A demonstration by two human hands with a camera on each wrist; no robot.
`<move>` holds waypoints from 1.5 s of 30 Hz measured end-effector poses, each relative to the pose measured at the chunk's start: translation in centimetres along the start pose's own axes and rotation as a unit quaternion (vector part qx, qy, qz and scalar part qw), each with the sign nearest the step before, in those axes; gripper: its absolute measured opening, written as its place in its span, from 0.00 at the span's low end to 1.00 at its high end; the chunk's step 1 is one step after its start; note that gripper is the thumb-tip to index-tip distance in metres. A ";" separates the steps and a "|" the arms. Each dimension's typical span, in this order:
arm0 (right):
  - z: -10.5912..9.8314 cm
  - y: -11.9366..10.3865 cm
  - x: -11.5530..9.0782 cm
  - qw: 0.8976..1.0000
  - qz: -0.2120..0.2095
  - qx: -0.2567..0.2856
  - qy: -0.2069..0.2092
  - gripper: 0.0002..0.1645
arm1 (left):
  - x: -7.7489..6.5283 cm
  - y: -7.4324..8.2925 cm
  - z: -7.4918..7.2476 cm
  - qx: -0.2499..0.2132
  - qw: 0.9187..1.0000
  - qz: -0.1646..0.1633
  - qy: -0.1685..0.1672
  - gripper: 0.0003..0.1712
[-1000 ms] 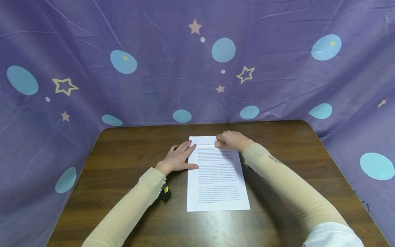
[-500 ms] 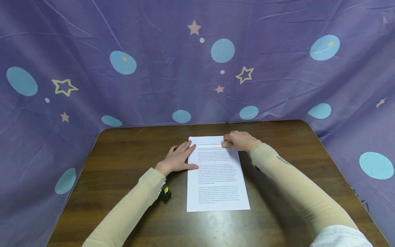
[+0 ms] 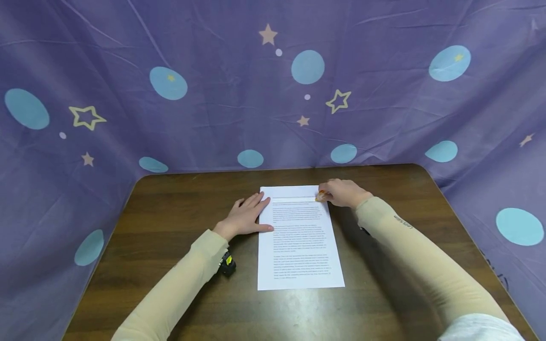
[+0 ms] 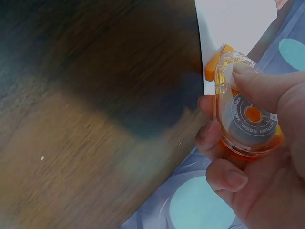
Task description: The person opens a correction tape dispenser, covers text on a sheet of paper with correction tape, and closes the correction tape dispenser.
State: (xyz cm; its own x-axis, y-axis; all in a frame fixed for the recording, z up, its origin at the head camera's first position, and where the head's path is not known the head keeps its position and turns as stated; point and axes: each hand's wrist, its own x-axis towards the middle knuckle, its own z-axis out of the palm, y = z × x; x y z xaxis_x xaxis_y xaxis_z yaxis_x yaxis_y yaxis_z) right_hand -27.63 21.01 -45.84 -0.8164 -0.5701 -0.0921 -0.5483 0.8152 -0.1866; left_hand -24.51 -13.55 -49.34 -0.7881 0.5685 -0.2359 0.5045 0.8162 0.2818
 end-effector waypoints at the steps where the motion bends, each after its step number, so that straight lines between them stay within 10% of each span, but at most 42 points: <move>1: 0.0 0.1 -0.1 1.000 0.001 0.001 0.000 0.03 | 0.0 0.0 0.0 -0.002 1.000 0.001 0.002 0.58; 25: 0.4 -1.1 -0.5 0.995 -0.062 -0.019 0.075 0.06 | 0.0 -0.1 0.2 -0.016 1.000 -0.003 0.000 0.59; 45: 0.6 -6.0 3.8 0.994 -0.094 0.038 0.032 0.06 | 0.0 0.0 0.1 -0.015 1.000 0.002 0.008 0.58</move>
State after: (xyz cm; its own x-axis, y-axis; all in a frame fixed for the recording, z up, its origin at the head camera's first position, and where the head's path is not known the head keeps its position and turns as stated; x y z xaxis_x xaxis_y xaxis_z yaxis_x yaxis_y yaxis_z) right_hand -27.32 13.92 -45.62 -0.7114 -0.7026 0.0138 -0.6797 0.6830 -0.2673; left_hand -24.53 -13.55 -49.41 -0.7923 0.5692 -0.2195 0.4966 0.8108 0.3097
